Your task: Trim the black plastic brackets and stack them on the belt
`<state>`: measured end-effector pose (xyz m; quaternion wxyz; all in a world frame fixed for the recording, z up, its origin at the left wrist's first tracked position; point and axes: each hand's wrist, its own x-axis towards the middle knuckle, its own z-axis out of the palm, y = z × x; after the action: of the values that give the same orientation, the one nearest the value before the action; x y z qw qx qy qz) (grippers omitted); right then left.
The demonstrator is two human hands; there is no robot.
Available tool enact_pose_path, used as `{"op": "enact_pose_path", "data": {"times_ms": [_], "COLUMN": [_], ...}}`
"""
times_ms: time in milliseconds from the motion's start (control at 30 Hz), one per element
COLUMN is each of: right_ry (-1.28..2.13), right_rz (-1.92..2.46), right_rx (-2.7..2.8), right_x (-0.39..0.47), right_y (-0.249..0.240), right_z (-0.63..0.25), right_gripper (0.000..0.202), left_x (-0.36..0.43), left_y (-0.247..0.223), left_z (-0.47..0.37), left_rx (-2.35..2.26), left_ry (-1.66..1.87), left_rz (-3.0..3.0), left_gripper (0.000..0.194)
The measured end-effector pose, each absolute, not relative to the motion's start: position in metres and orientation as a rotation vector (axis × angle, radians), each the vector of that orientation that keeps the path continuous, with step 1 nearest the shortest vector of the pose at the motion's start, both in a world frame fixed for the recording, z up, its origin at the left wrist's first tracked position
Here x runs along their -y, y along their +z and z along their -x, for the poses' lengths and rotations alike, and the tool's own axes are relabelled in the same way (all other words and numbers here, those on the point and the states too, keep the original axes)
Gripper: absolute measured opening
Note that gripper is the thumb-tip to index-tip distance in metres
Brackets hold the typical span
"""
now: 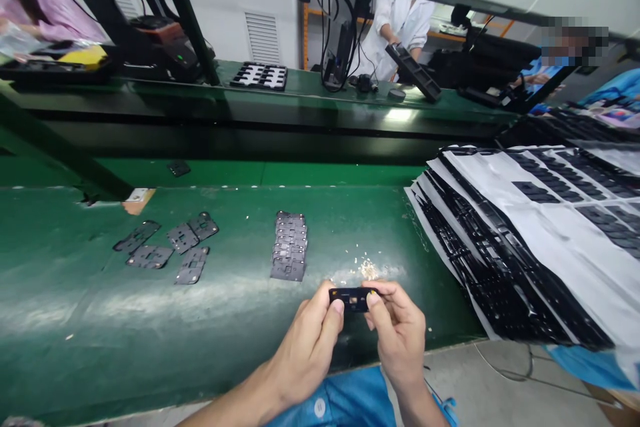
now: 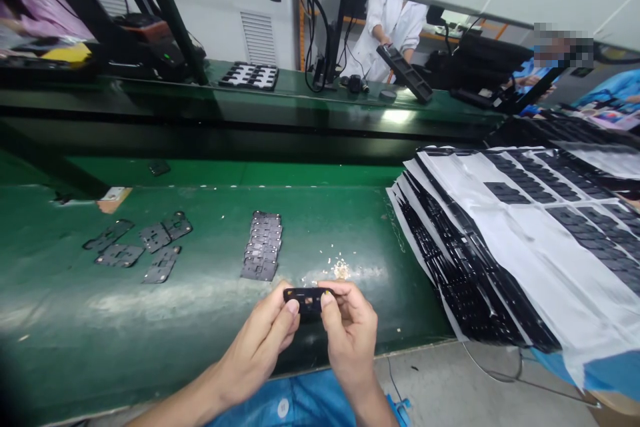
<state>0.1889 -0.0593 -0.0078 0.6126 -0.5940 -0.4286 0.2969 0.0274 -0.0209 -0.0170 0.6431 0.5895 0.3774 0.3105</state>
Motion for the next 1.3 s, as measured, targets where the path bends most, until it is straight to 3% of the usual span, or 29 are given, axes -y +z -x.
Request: {"op": "enact_pose_path", "data": {"times_ms": [400,1300], "right_ry": [0.808,0.756], "right_rz": [1.387,1.424], "right_rx": [0.876,0.972], "right_x": [0.063,0.070], "right_y": [-0.014,-0.016], "right_z": [-0.189,-0.176], "right_gripper": [0.027,0.015], "left_x": [0.022,0.022], "left_y": [-0.006,-0.017], "left_z": [-0.022,-0.019], "left_rx": [-0.863,-0.844], "left_ry": [0.558,0.733], "left_rz": [-1.493,-1.318], "left_gripper": [0.035,0.039]}}
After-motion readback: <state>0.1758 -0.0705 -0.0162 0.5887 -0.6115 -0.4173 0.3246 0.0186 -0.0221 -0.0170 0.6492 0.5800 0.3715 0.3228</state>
